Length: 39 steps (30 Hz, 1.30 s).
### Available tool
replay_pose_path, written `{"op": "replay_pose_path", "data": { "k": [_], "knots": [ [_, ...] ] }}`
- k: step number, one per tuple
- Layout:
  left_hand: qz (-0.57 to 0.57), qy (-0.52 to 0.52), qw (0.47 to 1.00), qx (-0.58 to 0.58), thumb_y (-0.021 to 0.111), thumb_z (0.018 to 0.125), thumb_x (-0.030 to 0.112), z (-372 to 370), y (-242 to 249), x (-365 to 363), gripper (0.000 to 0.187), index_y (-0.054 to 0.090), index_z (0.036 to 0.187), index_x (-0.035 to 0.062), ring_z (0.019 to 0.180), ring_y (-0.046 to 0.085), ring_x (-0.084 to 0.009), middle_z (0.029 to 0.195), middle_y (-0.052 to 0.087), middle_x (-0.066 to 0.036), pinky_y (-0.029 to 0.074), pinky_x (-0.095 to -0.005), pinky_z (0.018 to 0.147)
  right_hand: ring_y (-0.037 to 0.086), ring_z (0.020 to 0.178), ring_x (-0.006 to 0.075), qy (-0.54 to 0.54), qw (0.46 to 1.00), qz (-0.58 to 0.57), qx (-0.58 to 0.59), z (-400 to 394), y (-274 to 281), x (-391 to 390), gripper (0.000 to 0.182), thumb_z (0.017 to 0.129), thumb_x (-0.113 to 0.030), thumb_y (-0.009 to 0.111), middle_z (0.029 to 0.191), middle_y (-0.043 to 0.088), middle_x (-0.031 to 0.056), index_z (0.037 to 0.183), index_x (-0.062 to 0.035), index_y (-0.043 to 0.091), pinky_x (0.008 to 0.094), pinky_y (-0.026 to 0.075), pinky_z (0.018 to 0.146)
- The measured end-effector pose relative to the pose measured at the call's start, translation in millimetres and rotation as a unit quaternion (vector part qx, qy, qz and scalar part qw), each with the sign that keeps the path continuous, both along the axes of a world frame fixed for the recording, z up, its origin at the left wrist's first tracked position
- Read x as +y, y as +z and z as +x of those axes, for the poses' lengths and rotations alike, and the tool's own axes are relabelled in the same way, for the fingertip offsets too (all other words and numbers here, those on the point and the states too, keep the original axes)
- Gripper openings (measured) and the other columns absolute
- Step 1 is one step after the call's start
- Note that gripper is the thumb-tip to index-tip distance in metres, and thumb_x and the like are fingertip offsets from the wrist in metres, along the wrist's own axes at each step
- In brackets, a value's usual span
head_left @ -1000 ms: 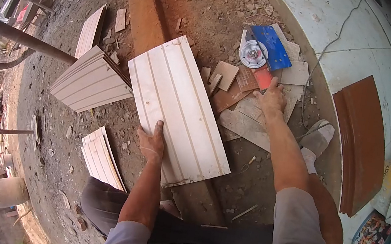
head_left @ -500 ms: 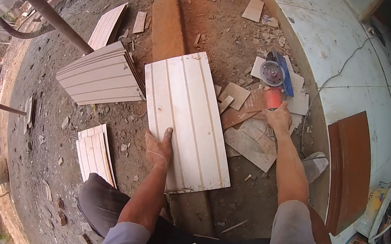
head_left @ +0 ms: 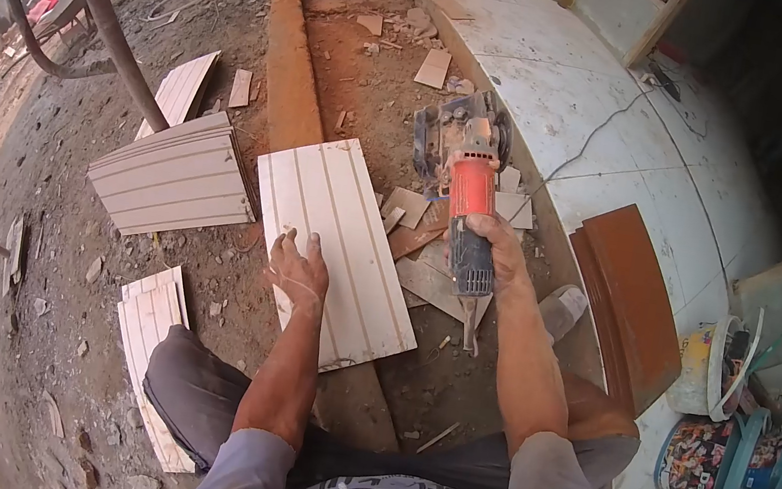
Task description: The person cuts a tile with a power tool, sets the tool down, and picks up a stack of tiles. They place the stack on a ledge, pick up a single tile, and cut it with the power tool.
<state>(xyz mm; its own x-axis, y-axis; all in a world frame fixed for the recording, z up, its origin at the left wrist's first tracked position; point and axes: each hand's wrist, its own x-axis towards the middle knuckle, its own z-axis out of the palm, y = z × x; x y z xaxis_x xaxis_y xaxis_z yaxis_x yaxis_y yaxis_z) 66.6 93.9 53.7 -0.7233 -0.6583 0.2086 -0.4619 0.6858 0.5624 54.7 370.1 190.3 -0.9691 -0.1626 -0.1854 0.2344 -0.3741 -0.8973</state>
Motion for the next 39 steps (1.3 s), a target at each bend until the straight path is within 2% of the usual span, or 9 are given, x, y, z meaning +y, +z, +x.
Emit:
{"op": "replay_pose_path", "data": {
  "k": [2,4,5,8,11,20,27,33,39],
  "knots": [
    [0.205,-0.137,0.964,0.101,0.055,0.092,0.046,1.7,24.7,1.3,0.05,0.063,0.115,0.0027,0.108,0.061,-0.0308,0.11,0.064,-0.019,0.043,-0.0439,0.096,0.068,0.061,0.0235,0.011,0.999,-0.042,0.003,19.4,0.6,-17.8,0.048,0.078,-0.034,0.07,0.081,0.066,0.0145,0.106,0.0015,0.056,0.0349,0.059,0.053],
    [0.273,-0.191,0.932,0.142,0.053,0.095,0.042,11.7,59.8,13.4,0.048,0.068,0.098,-0.0036,0.078,0.066,-0.0234,0.082,0.069,-0.016,0.05,-0.0345,0.071,0.068,0.063,0.0238,0.011,0.995,-0.103,-0.014,38.1,3.0,-34.5,0.046,0.079,-0.035,0.069,0.083,0.067,0.0153,0.104,0.0014,0.057,0.034,0.059,0.055],
    [0.268,-0.212,0.935,0.094,0.055,0.094,0.043,14.9,70.3,14.3,0.049,0.068,0.096,-0.0042,0.073,0.065,-0.0212,0.077,0.069,-0.015,0.05,-0.034,0.07,0.068,0.063,0.0238,0.016,0.994,-0.106,-0.013,46.1,1.5,-40.4,0.046,0.079,-0.035,0.069,0.083,0.067,0.0153,0.104,0.0014,0.057,0.034,0.059,0.055],
    [0.291,-0.252,0.923,-0.02,0.056,0.092,0.044,30.2,99.9,12.9,0.051,0.068,0.097,-0.0053,0.077,0.066,-0.023,0.081,0.07,-0.016,0.051,-0.0344,0.073,0.068,0.063,0.024,0.044,0.994,-0.093,-0.025,64.3,-4.8,-55.7,0.046,0.079,-0.036,0.069,0.084,0.067,0.0159,0.103,0.0018,0.058,0.0338,0.059,0.055],
    [0.272,-0.203,0.938,0.071,0.058,0.092,0.045,37.6,99.1,-2.5,0.053,0.068,0.099,-0.006,0.082,0.067,-0.0242,0.085,0.07,-0.018,0.051,-0.035,0.076,0.068,0.064,0.0232,0.067,0.993,-0.079,-0.055,85.4,0.3,-62.6,0.05,0.078,-0.037,0.07,0.083,0.066,0.0145,0.108,0.0016,0.057,0.0329,0.059,0.057],
    [0.359,-0.176,0.915,0.061,0.064,0.083,0.054,13.0,78.3,-20.2,0.062,0.065,0.093,-0.0076,0.081,0.068,-0.0298,0.084,0.068,-0.022,0.051,-0.0387,0.075,0.068,0.072,0.0236,0.171,0.982,-0.059,-0.059,138.2,26.4,-77.1,0.06,0.072,-0.035,0.073,0.088,0.065,0.0163,0.117,-0.0004,0.053,0.0337,0.059,0.061],
    [0.186,-0.087,0.975,0.088,0.066,0.078,0.044,35.6,129.0,-21.8,0.047,0.068,0.091,-0.0005,0.084,0.066,-0.0416,0.086,0.068,-0.025,0.05,-0.0473,0.077,0.066,0.073,0.0201,0.226,0.96,-0.114,-0.117,141.4,-4.7,-72.0,0.058,0.076,-0.036,0.073,0.09,0.064,0.0131,0.117,-0.0014,0.053,0.033,0.057,0.062],
    [0.118,-0.084,0.986,0.078,0.066,0.079,0.042,44.5,132.9,-2.9,0.038,0.066,0.09,0.0051,0.078,0.067,-0.04,0.081,0.069,-0.021,0.051,-0.0477,0.074,0.064,0.09,0.0214,0.048,0.996,0.071,-0.019,139.8,-53.3,-87.4,0.054,0.086,-0.039,0.067,0.1,0.064,0.0111,0.121,-0.0005,0.055,0.0319,0.049,0.081],
    [0.053,-0.109,0.989,0.088,0.066,0.081,0.041,44.3,139.4,18.4,0.036,0.062,0.088,0.0062,0.072,0.067,-0.0399,0.075,0.068,-0.02,0.05,-0.0487,0.067,0.063,0.1,0.0347,-0.073,0.94,0.331,0.038,143.3,-68.8,-90.1,0.058,0.091,-0.046,0.059,0.103,0.064,0.0262,0.114,0.0069,0.056,0.0388,0.046,0.087]
  ]
}}
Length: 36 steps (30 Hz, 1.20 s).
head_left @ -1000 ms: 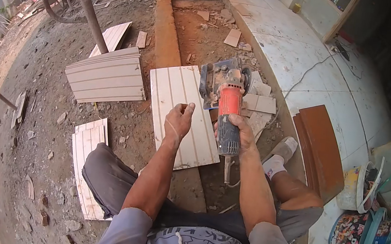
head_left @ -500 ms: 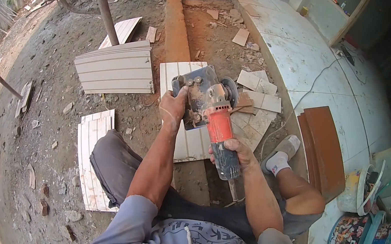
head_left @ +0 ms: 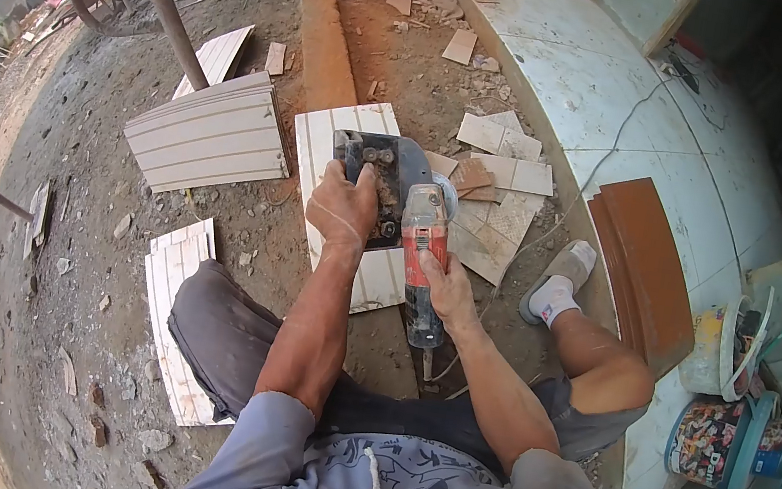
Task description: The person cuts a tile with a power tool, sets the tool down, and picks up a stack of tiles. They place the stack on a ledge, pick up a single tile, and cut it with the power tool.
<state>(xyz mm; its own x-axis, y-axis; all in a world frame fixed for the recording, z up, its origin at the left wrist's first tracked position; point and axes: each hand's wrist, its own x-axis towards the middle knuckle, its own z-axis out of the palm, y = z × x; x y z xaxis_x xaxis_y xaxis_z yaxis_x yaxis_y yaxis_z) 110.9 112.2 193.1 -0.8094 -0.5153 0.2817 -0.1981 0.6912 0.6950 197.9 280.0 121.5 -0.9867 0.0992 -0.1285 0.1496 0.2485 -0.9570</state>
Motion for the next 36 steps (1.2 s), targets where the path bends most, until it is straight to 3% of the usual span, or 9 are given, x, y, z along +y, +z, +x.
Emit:
{"op": "replay_pose_path", "data": {
  "k": [5,10,12,14,17,25,31,33,36],
  "knots": [
    [0.019,-0.021,1.0,-0.01,0.067,0.081,0.042,-0.1,8.5,9.6,0.038,0.065,0.093,0.0054,0.079,0.067,-0.0404,0.081,0.069,-0.021,0.051,-0.0477,0.072,0.064,0.097,0.0347,-0.011,1.0,0.006,-0.004,2.9,10.7,6.2,0.058,0.091,-0.048,0.059,0.101,0.065,0.0253,0.111,0.0068,0.057,0.0401,0.048,0.085],
    [-0.022,-0.038,0.999,0.006,0.064,0.085,0.039,4.2,4.3,16.7,0.033,0.06,0.088,0.006,0.07,0.066,-0.0404,0.074,0.067,-0.02,0.05,-0.0491,0.066,0.064,0.097,0.0333,-0.021,1.0,0.021,0.002,3.5,-13.8,8.8,0.057,0.091,-0.047,0.059,0.1,0.065,0.0253,0.111,0.006,0.057,0.0398,0.048,0.085],
    [-0.038,-0.04,0.998,-0.008,0.063,0.086,0.038,7.2,5.8,19.9,0.032,0.059,0.088,0.006,0.07,0.066,-0.0404,0.073,0.067,-0.02,0.05,-0.0493,0.066,0.064,0.099,0.0351,-0.038,0.999,-0.035,-0.01,3.5,-15.2,6.1,0.056,0.091,-0.047,0.058,0.102,0.066,0.0253,0.112,0.0051,0.058,0.0401,0.048,0.086],
    [-0.053,-0.043,0.998,-0.019,0.063,0.086,0.037,6.9,9.1,22.5,0.031,0.058,0.088,0.006,0.07,0.066,-0.0404,0.073,0.067,-0.02,0.05,-0.0495,0.066,0.064,0.1,0.0355,-0.049,0.999,-0.003,-0.015,8.9,1.4,4.0,0.056,0.091,-0.047,0.057,0.103,0.066,0.0252,0.113,0.005,0.058,0.0401,0.047,0.086],
    [-0.044,-0.059,0.996,-0.056,0.062,0.087,0.04,8.5,11.5,25.3,0.036,0.061,0.098,0.005,0.076,0.067,-0.0404,0.08,0.068,-0.021,0.05,-0.0496,0.07,0.064,0.102,0.0358,-0.048,0.998,0.027,-0.036,7.2,2.7,7.9,0.058,0.09,-0.047,0.057,0.105,0.066,0.0251,0.115,0.005,0.059,0.0401,0.047,0.087],
    [-0.077,-0.078,0.994,-0.022,0.059,0.089,0.03,5.7,18.9,32.8,0.026,0.054,0.083,0.0052,0.064,0.065,-0.0383,0.068,0.065,-0.019,0.049,-0.0471,0.065,0.063,0.102,0.0351,-0.055,0.996,0.007,-0.068,2.0,0.6,7.9,0.062,0.089,-0.05,0.056,0.106,0.065,0.0259,0.115,0.006,0.06,0.0402,0.047,0.088],
    [-0.071,-0.058,0.996,-0.004,0.06,0.089,0.031,5.0,14.9,29.5,0.027,0.054,0.083,0.0051,0.065,0.065,-0.0393,0.068,0.065,-0.02,0.048,-0.0476,0.064,0.063,0.098,0.0278,-0.066,0.994,-0.035,-0.083,-4.7,-18.4,9.6,0.06,0.09,-0.048,0.058,0.104,0.066,0.0218,0.114,0.0063,0.06,0.0367,0.047,0.086],
    [-0.045,-0.051,0.998,-0.006,0.06,0.088,0.033,5.0,8.0,27.0,0.028,0.057,0.089,0.0047,0.069,0.065,-0.0403,0.072,0.067,-0.019,0.049,-0.0496,0.065,0.062,0.094,0.022,-0.04,0.989,-0.108,-0.09,-8.2,-17.6,12.2,0.054,0.09,-0.043,0.059,0.102,0.066,0.0165,0.113,0.0053,0.061,0.0339,0.046,0.085],
    [-0.033,-0.043,0.998,0.016,0.06,0.088,0.034,5.3,3.2,26.8,0.029,0.059,0.094,0.0059,0.07,0.065,-0.0411,0.074,0.068,-0.018,0.049,-0.0506,0.066,0.061,0.092,0.0197,-0.041,0.983,-0.154,-0.09,-7.9,-20.2,15.5,0.051,0.09,-0.04,0.061,0.101,0.066,0.0141,0.113,0.0051,0.06,0.0324,0.046,0.084]
  ]
}}
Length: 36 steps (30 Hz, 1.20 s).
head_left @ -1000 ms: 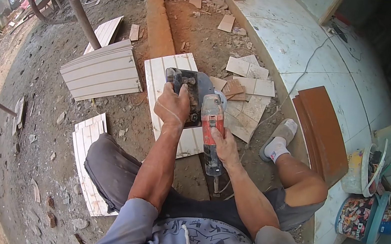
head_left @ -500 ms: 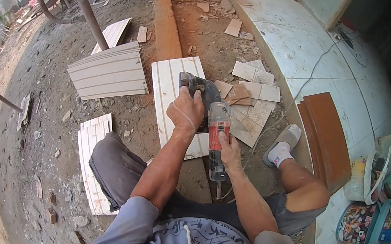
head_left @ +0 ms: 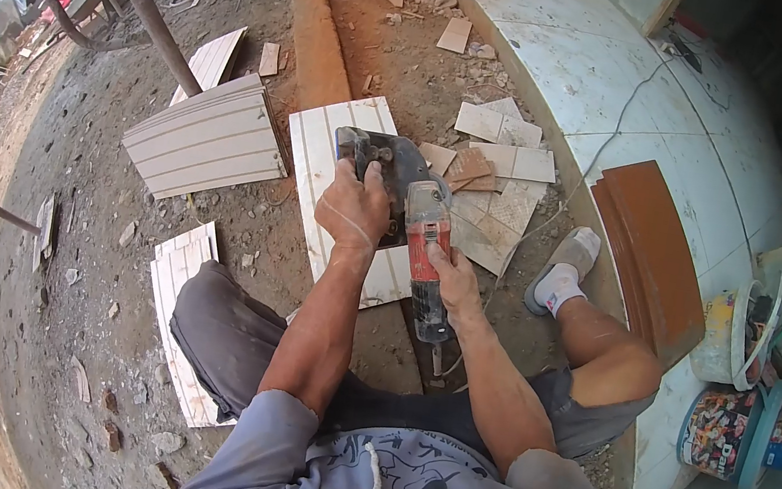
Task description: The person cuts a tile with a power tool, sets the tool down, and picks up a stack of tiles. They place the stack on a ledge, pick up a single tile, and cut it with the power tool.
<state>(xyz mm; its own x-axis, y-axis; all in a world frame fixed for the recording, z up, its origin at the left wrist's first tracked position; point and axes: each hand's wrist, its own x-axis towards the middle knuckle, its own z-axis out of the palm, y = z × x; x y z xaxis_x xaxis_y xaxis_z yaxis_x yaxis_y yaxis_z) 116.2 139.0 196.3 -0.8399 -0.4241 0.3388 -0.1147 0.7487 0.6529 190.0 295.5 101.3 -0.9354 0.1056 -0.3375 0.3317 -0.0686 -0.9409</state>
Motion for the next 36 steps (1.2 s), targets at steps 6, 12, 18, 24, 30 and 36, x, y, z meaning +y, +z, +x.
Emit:
{"op": "replay_pose_path", "data": {
  "k": [6,12,18,24,30,36],
  "knots": [
    [-0.032,-0.015,0.999,-0.04,0.06,0.089,0.035,1.8,11.0,9.7,0.031,0.061,0.096,0.0054,0.072,0.066,-0.0402,0.075,0.067,-0.02,0.048,-0.0495,0.066,0.061,0.091,0.0194,-0.039,0.997,0.068,0.018,8.9,-6.5,-8.0,0.054,0.089,-0.042,0.062,0.1,0.066,0.0134,0.113,0.0053,0.06,0.0321,0.046,0.083],
    [-0.042,-0.019,0.999,-0.017,0.058,0.089,0.032,0.3,16.6,10.4,0.026,0.056,0.088,0.0059,0.063,0.064,-0.041,0.065,0.065,-0.021,0.048,-0.0483,0.064,0.061,0.091,0.0231,-0.024,0.999,0.005,-0.029,-3.3,4.3,-8.4,0.065,0.088,-0.054,0.06,0.1,0.066,0.0155,0.111,0.0067,0.06,0.034,0.046,0.083],
    [-0.007,0.003,1.0,-0.019,0.058,0.089,0.032,-6.5,7.2,-2.9,0.027,0.057,0.09,0.005,0.066,0.065,-0.0405,0.068,0.066,-0.019,0.048,-0.0486,0.066,0.063,0.097,0.0301,-0.032,0.988,0.14,-0.053,-12.1,16.9,-9.3,0.08,0.082,-0.068,0.058,0.102,0.066,0.0212,0.108,0.0071,0.062,0.0376,0.046,0.087],
    [0.047,0.051,0.997,-0.015,0.059,0.088,0.036,-7.5,-8.5,-13.8,0.031,0.061,0.093,0.0057,0.075,0.066,-0.0411,0.077,0.068,-0.02,0.05,-0.05,0.07,0.06,0.107,0.0403,0.012,0.964,0.249,-0.087,-13.1,44.6,-12.4,0.088,0.077,-0.072,0.058,0.108,0.063,0.0297,0.112,0.0088,0.06,0.0439,0.046,0.091],
    [0.062,0.065,0.996,-0.019,0.06,0.087,0.036,-11.8,-12.6,-20.3,0.032,0.062,0.09,0.0048,0.076,0.066,-0.0408,0.08,0.069,-0.02,0.05,-0.0495,0.072,0.06,0.106,0.0414,0.054,0.959,0.271,-0.068,-15.3,36.3,-9.7,0.082,0.08,-0.067,0.058,0.107,0.063,0.0305,0.112,0.0091,0.057,0.0446,0.046,0.09],
    [0.068,0.066,0.995,-0.024,0.06,0.087,0.036,-11.8,-11.0,-19.9,0.032,0.062,0.09,0.0046,0.077,0.066,-0.0406,0.08,0.069,-0.02,0.05,-0.0489,0.072,0.061,0.102,0.0427,0.044,0.974,0.222,-0.016,-8.6,34.9,-13.2,0.069,0.086,-0.056,0.058,0.101,0.063,0.0316,0.11,0.0086,0.056,0.0445,0.047,0.088]
  ]
}}
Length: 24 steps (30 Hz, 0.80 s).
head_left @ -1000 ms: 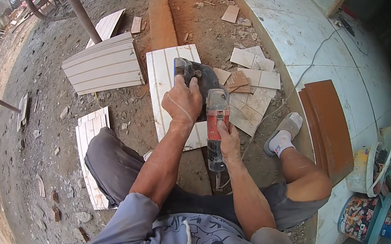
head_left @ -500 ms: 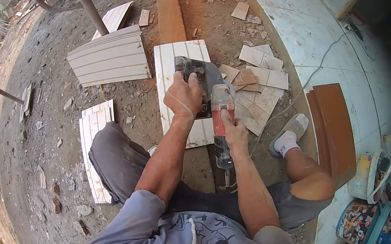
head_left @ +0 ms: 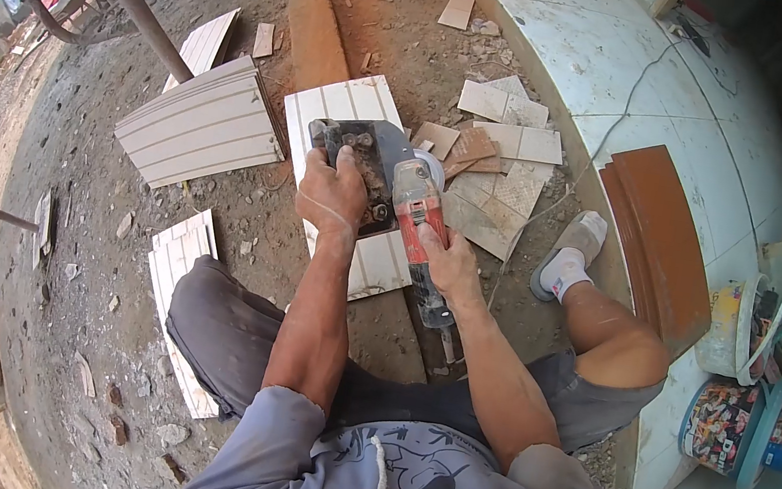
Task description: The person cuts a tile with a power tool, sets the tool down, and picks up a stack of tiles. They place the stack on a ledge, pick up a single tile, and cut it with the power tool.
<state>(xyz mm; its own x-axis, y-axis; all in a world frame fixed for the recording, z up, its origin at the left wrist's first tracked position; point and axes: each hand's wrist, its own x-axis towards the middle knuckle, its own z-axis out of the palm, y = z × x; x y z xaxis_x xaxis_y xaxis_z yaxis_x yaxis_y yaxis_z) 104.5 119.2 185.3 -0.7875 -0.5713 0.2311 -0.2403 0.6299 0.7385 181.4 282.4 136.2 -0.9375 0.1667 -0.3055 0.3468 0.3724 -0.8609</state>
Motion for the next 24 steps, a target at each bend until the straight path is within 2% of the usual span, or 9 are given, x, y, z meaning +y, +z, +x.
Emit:
{"op": "replay_pose_path", "data": {
  "k": [2,6,10,14,17,24],
  "knots": [
    [-0.01,0.002,1.0,-0.008,0.06,0.087,0.036,-0.5,1.9,1.8,0.032,0.062,0.09,0.0044,0.077,0.066,-0.0407,0.079,0.069,-0.02,0.05,-0.0489,0.072,0.062,0.101,0.043,-0.023,0.999,0.04,0.024,2.6,-3.0,-4.8,0.064,0.088,-0.053,0.057,0.1,0.064,0.0311,0.107,0.0086,0.058,0.0439,0.047,0.087],
    [-0.048,-0.005,0.999,-0.019,0.059,0.088,0.036,4.9,6.9,10.1,0.031,0.06,0.093,0.0053,0.074,0.066,-0.0406,0.077,0.068,-0.02,0.05,-0.0498,0.069,0.062,0.102,0.0429,-0.028,0.999,0.039,0.023,2.1,-10.7,-4.4,0.063,0.089,-0.052,0.056,0.101,0.064,0.0308,0.106,0.0086,0.059,0.0441,0.047,0.087],
    [-0.089,-0.021,0.995,-0.035,0.057,0.089,0.033,9.0,9.8,16.6,0.028,0.058,0.094,0.0053,0.069,0.066,-0.0406,0.073,0.067,-0.02,0.049,-0.0505,0.066,0.063,0.101,0.0413,-0.045,0.999,0.001,-0.011,2.5,-26.2,3.7,0.065,0.088,-0.054,0.056,0.1,0.065,0.0299,0.103,0.0085,0.061,0.0433,0.047,0.087],
    [-0.106,-0.044,0.992,-0.052,0.057,0.09,0.031,15.4,12.3,24.6,0.026,0.057,0.092,0.0049,0.067,0.066,-0.041,0.071,0.067,-0.021,0.05,-0.0506,0.065,0.063,0.1,0.0382,-0.056,0.996,-0.021,-0.066,11.4,-12.2,6.5,0.068,0.087,-0.057,0.057,0.099,0.066,0.0282,0.104,0.0085,0.062,0.0414,0.047,0.087],
    [-0.077,-0.073,0.989,-0.098,0.054,0.091,0.033,21.7,10.6,28.1,0.028,0.057,0.096,0.0055,0.075,0.066,-0.0413,0.079,0.068,-0.02,0.049,-0.0504,0.07,0.063,0.101,0.0369,-0.057,0.993,-0.038,-0.093,21.2,-11.7,13.7,0.07,0.087,-0.059,0.056,0.1,0.066,0.0274,0.105,0.0084,0.063,0.0405,0.047,0.087],
    [-0.079,-0.117,0.983,-0.116,0.054,0.092,0.033,34.2,6.7,45.4,0.027,0.056,0.096,0.0057,0.073,0.066,-0.041,0.078,0.068,-0.019,0.049,-0.0501,0.069,0.062,0.104,0.0381,-0.087,0.989,-0.015,-0.119,38.9,-30.5,33.8,0.078,0.084,-0.066,0.052,0.105,0.065,0.0289,0.105,0.0089,0.063,0.0409,0.045,0.091]
  ]
}}
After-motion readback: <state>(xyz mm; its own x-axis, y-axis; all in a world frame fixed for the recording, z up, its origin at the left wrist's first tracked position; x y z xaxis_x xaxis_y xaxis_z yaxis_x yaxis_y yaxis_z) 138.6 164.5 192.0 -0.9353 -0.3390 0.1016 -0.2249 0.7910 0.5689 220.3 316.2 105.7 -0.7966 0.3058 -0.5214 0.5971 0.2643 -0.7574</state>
